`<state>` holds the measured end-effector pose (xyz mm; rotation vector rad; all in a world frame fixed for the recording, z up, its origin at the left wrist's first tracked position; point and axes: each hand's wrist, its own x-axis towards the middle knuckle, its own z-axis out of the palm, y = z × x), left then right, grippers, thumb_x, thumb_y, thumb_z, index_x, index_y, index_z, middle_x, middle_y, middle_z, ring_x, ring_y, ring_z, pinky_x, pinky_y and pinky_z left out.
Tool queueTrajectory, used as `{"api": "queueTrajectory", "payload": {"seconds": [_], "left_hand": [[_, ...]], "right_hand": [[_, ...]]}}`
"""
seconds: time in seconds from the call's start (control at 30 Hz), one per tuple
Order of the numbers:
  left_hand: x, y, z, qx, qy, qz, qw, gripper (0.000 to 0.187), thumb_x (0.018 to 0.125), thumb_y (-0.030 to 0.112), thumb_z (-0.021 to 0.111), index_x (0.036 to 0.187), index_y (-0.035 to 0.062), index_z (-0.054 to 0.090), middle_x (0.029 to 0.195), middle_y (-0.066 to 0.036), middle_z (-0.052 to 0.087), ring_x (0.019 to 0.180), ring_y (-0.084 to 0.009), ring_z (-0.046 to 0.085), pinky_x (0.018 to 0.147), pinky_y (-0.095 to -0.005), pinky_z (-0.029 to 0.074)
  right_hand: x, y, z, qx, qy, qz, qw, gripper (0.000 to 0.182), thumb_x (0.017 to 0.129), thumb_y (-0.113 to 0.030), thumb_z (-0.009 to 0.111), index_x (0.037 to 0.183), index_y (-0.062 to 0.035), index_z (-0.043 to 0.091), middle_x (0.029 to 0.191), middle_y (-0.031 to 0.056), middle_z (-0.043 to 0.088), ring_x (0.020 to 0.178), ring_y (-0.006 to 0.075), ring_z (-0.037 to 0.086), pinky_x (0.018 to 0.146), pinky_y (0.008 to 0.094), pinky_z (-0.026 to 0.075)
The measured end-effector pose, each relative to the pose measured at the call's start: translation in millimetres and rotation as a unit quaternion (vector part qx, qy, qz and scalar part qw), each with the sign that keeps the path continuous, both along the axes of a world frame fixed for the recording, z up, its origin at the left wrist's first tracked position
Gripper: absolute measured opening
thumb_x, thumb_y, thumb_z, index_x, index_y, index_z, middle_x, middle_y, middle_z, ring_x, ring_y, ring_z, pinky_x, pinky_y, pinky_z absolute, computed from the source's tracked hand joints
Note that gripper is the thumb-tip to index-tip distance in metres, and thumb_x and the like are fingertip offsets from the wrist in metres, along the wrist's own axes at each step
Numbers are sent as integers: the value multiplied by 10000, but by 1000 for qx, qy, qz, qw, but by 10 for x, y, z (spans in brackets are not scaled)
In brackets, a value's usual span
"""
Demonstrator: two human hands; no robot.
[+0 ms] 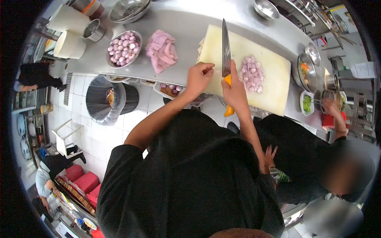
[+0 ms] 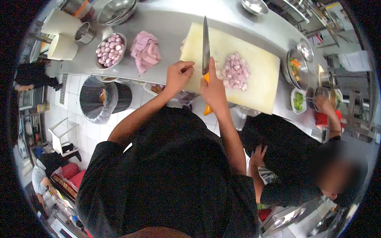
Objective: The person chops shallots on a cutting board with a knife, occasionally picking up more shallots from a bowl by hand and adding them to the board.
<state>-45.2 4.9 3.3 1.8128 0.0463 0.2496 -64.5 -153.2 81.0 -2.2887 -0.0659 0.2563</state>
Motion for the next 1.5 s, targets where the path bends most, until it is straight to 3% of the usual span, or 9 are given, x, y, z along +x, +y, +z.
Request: {"api": "queueTrajectory", "payload": {"seconds": [0.33,0.5,0.6,0.73,0.83,0.9,1.07,1.33,1.5], "left_hand": [[-98,1159,377,25,-42,153,987,186,859,35,695,1038,4,733,922,-113,699,746,-158,651,680,-299,521],[44,2151,524,189,-117,274,936,213,830,69,721,1037,21,739,981,-156,696,800,-255,678,726,-353,546],[293,2680,411,375,-100,318,865,241,804,127,733,1027,37,751,1049,-162,691,894,-308,677,799,-422,546],[479,3004,291,471,-11,255,844,257,796,204,729,1008,59,752,1046,-192,669,968,-377,649,826,-443,534],[582,2931,397,574,165,196,777,223,752,236,727,875,52,749,1094,-186,628,1064,-345,607,908,-437,490],[691,2965,208,570,70,279,770,220,753,196,707,915,52,743,1085,-183,613,1045,-342,602,884,-445,493],[657,2946,174,542,33,255,800,238,736,96,704,965,31,717,1073,-171,598,1072,-350,580,893,-438,494],[574,2892,514,341,13,299,891,238,736,118,703,945,6,714,1013,-204,656,967,-381,636,853,-465,515],[572,2470,1060,239,-53,250,937,307,764,161,752,1014,-15,722,870,-189,715,743,-274,686,718,-353,551]], "right_hand": [[-99,-231,-176,-7,120,-30,992,832,922,-92,545,1610,-246,103,926,290,695,844,467,678,772,504,520],[89,-607,-422,-53,9,-59,997,787,917,-71,542,1600,-226,183,998,285,690,878,460,665,798,510,507],[76,-475,-418,-61,-43,-13,997,774,924,-54,538,1600,-215,198,893,219,701,611,323,665,581,401,554],[16,-152,-300,-105,-34,32,993,793,927,-106,537,1603,-231,142,956,315,677,843,482,654,769,537,504],[-43,-72,-260,-132,9,23,991,810,933,-120,536,1607,-232,102,892,304,678,818,479,657,752,539,506],[73,-44,-316,-127,-45,30,990,823,935,-121,534,1608,-231,74,843,286,679,806,477,658,744,542,506],[2,-45,-234,-148,-14,34,988,834,930,-108,527,1609,-220,55,809,290,673,799,480,657,734,547,500],[6,-40,-193,-147,-1,36,988,835,917,-88,532,1609,-193,77,803,295,666,779,479,649,719,553,490],[25,-52,-210,-113,-1,35,993,837,916,-98,546,1610,-232,98,829,313,658,784,494,639,711,551,488]]}}
